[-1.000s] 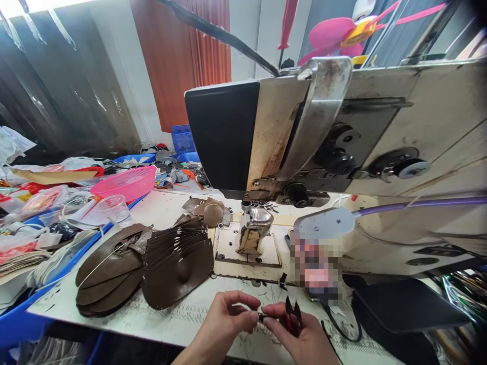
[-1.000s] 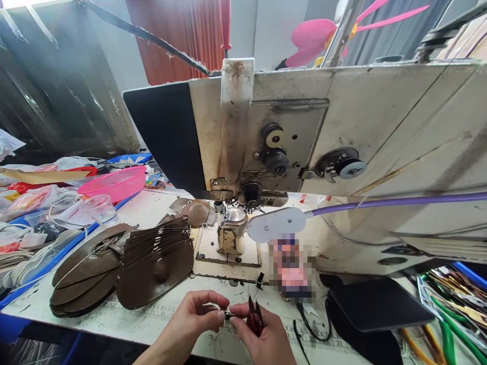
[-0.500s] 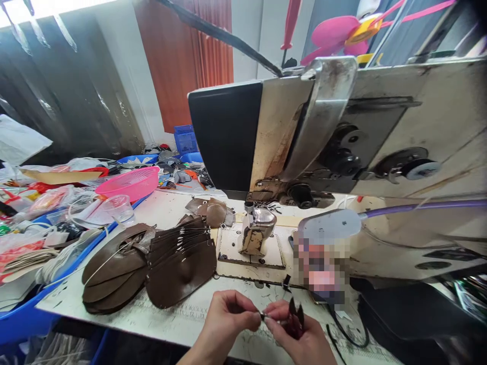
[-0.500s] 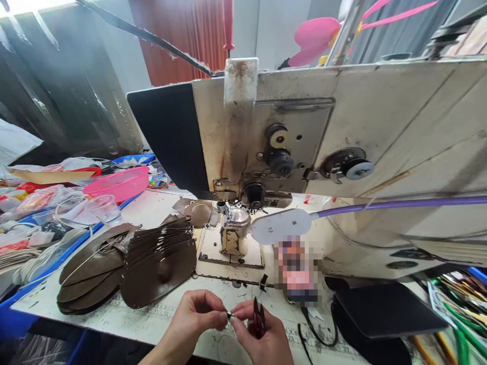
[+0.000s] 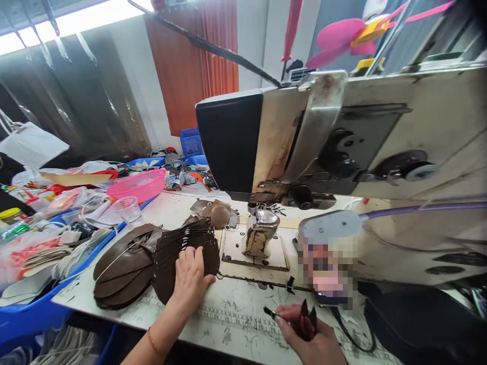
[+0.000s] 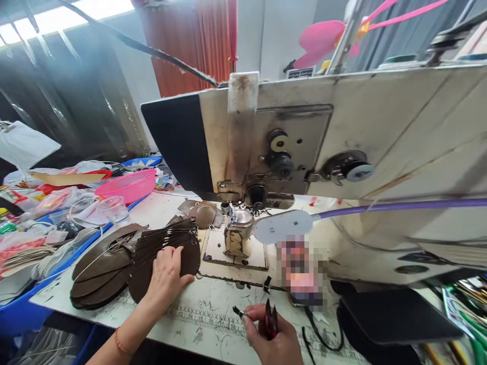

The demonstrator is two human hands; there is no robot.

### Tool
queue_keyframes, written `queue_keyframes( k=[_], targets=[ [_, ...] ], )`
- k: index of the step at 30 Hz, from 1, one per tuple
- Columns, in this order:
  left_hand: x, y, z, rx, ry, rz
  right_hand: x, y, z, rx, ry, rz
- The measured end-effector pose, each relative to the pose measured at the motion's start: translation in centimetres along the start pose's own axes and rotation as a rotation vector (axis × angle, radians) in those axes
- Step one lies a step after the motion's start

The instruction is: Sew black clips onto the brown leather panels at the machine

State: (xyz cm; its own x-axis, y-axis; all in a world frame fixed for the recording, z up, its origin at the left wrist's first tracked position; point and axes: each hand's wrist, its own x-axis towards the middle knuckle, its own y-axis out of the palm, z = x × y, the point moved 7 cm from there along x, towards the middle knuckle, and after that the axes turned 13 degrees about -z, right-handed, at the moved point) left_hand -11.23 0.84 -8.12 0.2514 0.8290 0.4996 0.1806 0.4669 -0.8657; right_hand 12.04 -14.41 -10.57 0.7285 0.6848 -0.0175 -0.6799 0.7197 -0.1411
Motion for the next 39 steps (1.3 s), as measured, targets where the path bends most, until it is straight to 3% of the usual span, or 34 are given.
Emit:
queue_keyframes(
  k=[6, 10, 14, 20, 24, 30, 39],
  targets=[
    [0.1, -0.7, -0.8, -0.013, 0.056, -0.019, -0.1, -0.7, 0.0, 0.007, 0.009, -0.016],
    [-0.3, -0.9, -2.3, -0.242, 0.056, -0.006, -0.1, -1.0, 0.3, -0.014, 0.021, -0.028],
    [-0.8, -1.6, -4.4, -0.704, -0.16, 0.031, 0.3, -1.0, 0.9, 0.01, 0.03, -0.066],
    [-2.7, -1.4, -9.8, -1.419, -0.597, 0.456, 1.3, -0.9, 0.5, 0.1, 0.167, -0.101],
    [-3.0, -2.2, -11.2, -1.67, -0.744, 0.551, 1.1, -0.7, -0.1, 0.186, 0.275, -0.075],
    [-3.6, -2.6, -11.1, -1.798, -0.804, 0.634, 0.7, 0.3, 0.4, 0.282, 0.379, 0.009],
    [-3.4, -2.9, -10.9, -1.812, -0.802, 0.626, 0.7, 1.2, 2.3, 0.25, 0.425, 0.129]
  ],
)
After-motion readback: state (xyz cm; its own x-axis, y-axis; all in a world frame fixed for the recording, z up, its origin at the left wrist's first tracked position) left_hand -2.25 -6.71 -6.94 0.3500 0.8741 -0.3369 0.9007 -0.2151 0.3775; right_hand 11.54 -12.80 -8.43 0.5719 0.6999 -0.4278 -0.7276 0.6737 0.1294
